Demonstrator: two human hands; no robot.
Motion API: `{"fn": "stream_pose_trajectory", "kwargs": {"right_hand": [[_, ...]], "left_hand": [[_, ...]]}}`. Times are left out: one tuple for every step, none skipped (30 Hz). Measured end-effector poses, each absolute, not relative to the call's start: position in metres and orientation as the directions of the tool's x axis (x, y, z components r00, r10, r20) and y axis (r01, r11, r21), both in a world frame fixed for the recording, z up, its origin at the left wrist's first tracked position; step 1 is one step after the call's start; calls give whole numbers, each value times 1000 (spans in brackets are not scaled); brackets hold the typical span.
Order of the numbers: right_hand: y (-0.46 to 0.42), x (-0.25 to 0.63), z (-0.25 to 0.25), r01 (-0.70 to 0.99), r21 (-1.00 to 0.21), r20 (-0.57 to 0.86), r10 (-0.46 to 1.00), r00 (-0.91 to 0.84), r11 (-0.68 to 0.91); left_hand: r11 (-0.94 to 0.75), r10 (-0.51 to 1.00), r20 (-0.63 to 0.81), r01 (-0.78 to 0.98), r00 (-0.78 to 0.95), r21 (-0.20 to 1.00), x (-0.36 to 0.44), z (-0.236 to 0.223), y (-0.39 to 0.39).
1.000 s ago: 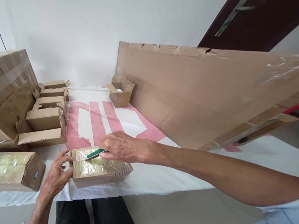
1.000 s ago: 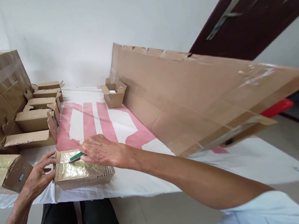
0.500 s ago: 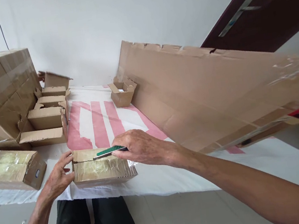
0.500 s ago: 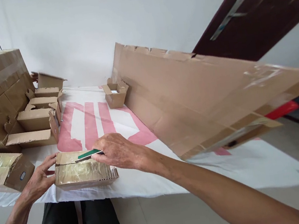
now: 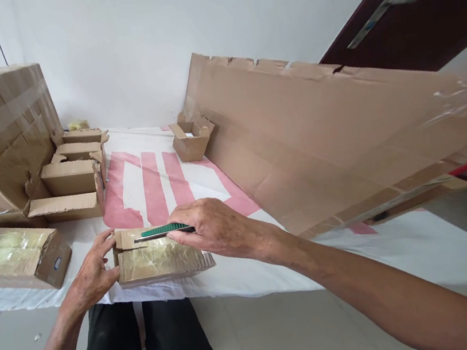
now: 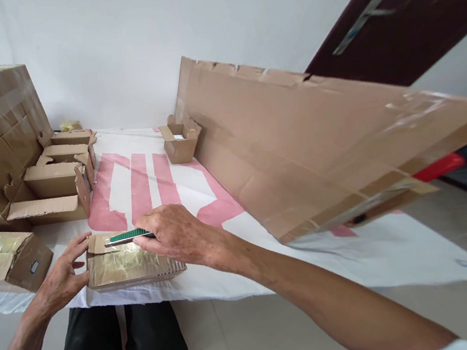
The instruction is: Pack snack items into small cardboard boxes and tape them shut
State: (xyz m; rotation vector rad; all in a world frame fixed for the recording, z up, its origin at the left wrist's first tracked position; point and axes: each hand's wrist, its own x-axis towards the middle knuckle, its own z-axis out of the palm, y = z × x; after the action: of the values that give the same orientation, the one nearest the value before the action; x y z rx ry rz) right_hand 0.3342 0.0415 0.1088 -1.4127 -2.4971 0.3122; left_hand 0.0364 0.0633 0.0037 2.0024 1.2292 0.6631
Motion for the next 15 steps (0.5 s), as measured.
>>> {"fn": "stream_pose_trajectory", "kwargs": {"right_hand": [[42, 331, 108, 811, -290, 104, 859, -501, 508], [42, 327, 107, 816, -269, 89, 857, -508, 511], [43, 323, 107, 820, -246, 73, 853, -516, 517], [44, 320, 107, 823, -220, 60, 849, -525, 524], [45, 316, 107, 826, -193, 48, 846, -532, 530], [45, 313, 107, 829, -167, 37, 843, -536, 534], [46, 310, 108, 833, -144, 24, 843, -537, 534], [47, 307, 109, 837, -123, 6, 844, -536, 533], [47, 304, 110, 841, -104, -15, 845, -535, 531], [47, 301, 111, 842, -88, -35, 843, -536, 532], [47, 299, 112, 842, -75, -54, 841, -539, 535], [47, 298, 113, 840, -64, -69, 837, -542, 539], [47, 296, 115, 838, -53, -80, 834, -546, 543], [47, 296, 116, 838, -39, -87, 833, -546, 545], [47, 296, 116, 838, -23, -91, 833, -545, 546]], "left_hand": [[-320, 904, 72, 556, 421, 767, 36, 4, 63], [-322, 905, 76, 558, 419, 765, 36, 3, 62], [-323, 906, 80, 560, 415, 763, 35, 3, 62], [-325, 907, 84, 561, 412, 761, 35, 3, 61], [-327, 907, 87, 562, 411, 760, 35, 3, 61], [-331, 906, 90, 561, 413, 759, 35, 3, 61], [-336, 904, 93, 559, 417, 758, 36, 3, 60], [-340, 903, 96, 558, 420, 757, 36, 3, 60], [-344, 902, 99, 558, 421, 755, 37, 3, 59], [-348, 901, 104, 559, 421, 753, 37, 4, 59], [-353, 900, 109, 558, 423, 751, 37, 4, 58], [-360, 897, 116, 555, 426, 750, 37, 4, 58], [-367, 894, 121, 550, 431, 750, 37, 4, 57], [-374, 891, 126, 544, 437, 751, 37, 4, 57], [-378, 888, 130, 540, 441, 752, 37, 4, 57]]}}
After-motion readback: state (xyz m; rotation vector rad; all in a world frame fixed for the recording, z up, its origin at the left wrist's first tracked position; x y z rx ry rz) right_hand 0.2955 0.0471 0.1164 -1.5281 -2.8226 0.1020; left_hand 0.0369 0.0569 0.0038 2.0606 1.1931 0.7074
